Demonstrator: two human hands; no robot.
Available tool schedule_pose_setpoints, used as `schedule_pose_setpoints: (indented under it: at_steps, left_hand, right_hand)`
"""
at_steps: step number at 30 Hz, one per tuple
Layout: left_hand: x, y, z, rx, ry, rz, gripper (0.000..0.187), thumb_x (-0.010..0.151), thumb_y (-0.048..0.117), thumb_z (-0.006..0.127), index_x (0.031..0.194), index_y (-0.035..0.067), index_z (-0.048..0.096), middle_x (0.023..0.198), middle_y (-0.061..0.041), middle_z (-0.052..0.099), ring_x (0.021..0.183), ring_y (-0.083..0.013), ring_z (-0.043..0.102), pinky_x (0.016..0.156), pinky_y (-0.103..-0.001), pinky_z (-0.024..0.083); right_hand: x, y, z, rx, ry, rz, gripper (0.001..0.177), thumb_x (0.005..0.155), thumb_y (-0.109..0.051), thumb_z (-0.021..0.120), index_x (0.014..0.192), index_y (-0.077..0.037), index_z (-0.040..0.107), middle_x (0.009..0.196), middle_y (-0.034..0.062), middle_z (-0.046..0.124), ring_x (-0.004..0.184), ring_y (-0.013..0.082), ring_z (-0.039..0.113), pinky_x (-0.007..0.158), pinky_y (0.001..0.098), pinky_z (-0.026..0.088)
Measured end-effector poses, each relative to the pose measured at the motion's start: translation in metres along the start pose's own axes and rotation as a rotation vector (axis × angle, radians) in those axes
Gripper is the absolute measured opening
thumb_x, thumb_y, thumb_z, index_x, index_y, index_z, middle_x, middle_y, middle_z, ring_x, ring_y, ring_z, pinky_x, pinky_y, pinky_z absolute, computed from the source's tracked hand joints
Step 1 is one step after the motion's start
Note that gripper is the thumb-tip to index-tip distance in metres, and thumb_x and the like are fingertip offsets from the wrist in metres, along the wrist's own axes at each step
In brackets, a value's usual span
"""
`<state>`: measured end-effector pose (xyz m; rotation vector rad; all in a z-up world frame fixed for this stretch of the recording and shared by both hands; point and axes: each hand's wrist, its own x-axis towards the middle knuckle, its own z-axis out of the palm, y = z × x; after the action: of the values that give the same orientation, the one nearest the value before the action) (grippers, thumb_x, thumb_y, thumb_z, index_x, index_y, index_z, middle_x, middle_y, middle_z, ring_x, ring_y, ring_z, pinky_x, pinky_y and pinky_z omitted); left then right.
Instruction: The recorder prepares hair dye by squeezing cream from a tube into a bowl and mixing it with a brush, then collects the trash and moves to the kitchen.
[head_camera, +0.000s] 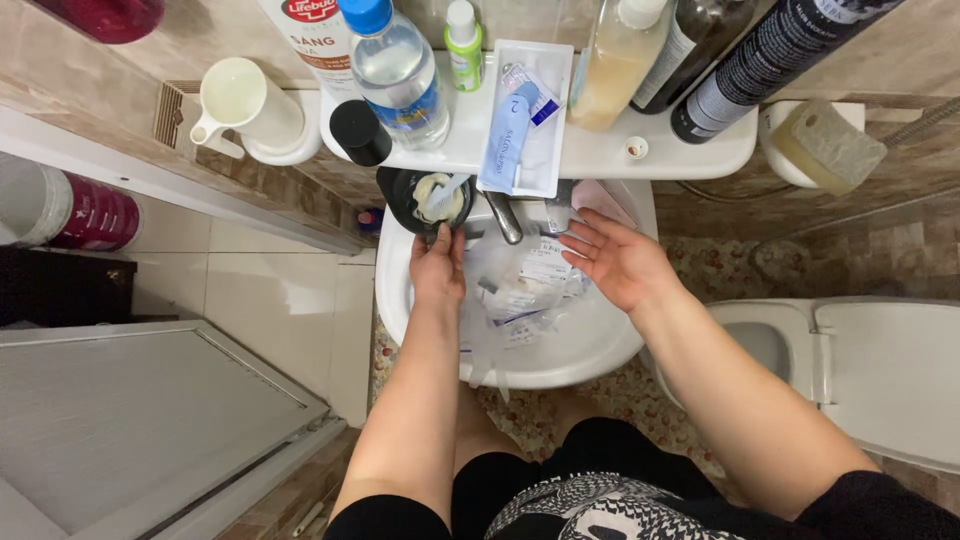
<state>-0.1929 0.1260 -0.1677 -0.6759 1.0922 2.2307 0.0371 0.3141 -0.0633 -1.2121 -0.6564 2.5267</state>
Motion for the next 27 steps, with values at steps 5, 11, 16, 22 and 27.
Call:
schedule_pose_setpoints:
  at_steps: [5,11,16,22,27]
  left_hand:
    - [-0.006,0.006,-0.007,0.093,0.016,-0.022,0.050,0.100,0.010,0.083,0.142,0.010,0.057,0.122,-0.013,0.067,0.106,-0.0312,0.076,0.100,-0.041,0.070]
    - [-0.021,0.014,-0.009,0.116,-0.023,-0.046,0.073,0.100,0.013,0.083,0.158,0.001,0.040,0.134,-0.021,0.060,0.112,-0.0385,0.076,0.103,-0.046,0.067]
    - [-0.040,0.022,-0.014,0.217,-0.014,-0.062,0.085,0.101,0.021,0.082,0.164,0.000,0.028,0.141,-0.025,0.055,0.119,-0.0392,0.073,0.106,-0.047,0.064]
    - [-0.069,0.021,-0.033,0.533,0.036,0.050,0.096,0.100,0.017,0.082,0.169,0.001,0.017,0.144,-0.028,0.048,0.116,-0.0387,0.073,0.099,-0.051,0.066]
    - [-0.063,0.008,-0.072,1.434,0.075,0.589,0.082,0.075,0.017,0.097,0.147,0.009,0.058,0.117,-0.012,0.053,0.104,-0.0329,0.071,0.095,-0.045,0.063]
  right_hand:
    - [-0.002,0.005,0.001,-0.066,-0.004,-0.028,0.034,0.100,-0.030,0.070,0.133,-0.019,0.071,0.135,0.0115,0.068,0.135,0.0385,0.066,0.113,0.0526,0.056]
    - [-0.012,0.039,-0.030,-0.325,0.239,-0.024,0.060,0.099,-0.024,0.068,0.156,-0.009,0.054,0.146,0.0228,0.064,0.130,0.0451,0.064,0.107,0.0555,0.056]
    - [0.010,0.089,-0.084,-0.753,0.350,-0.030,0.084,0.094,-0.020,0.079,0.166,-0.003,0.039,0.164,0.0286,0.043,0.138,0.0489,0.056,0.102,0.0595,0.057]
    - [0.006,0.089,-0.054,-1.036,0.371,-0.091,0.106,0.085,-0.013,0.090,0.170,0.003,0.027,0.168,0.0328,0.037,0.155,0.0530,0.036,0.117,0.0641,0.045]
    - [0.014,0.093,-0.029,-1.027,0.337,-0.067,0.120,0.079,-0.011,0.095,0.172,-0.001,0.018,0.157,0.0371,0.047,0.148,0.0553,0.045,0.112,0.0655,0.049]
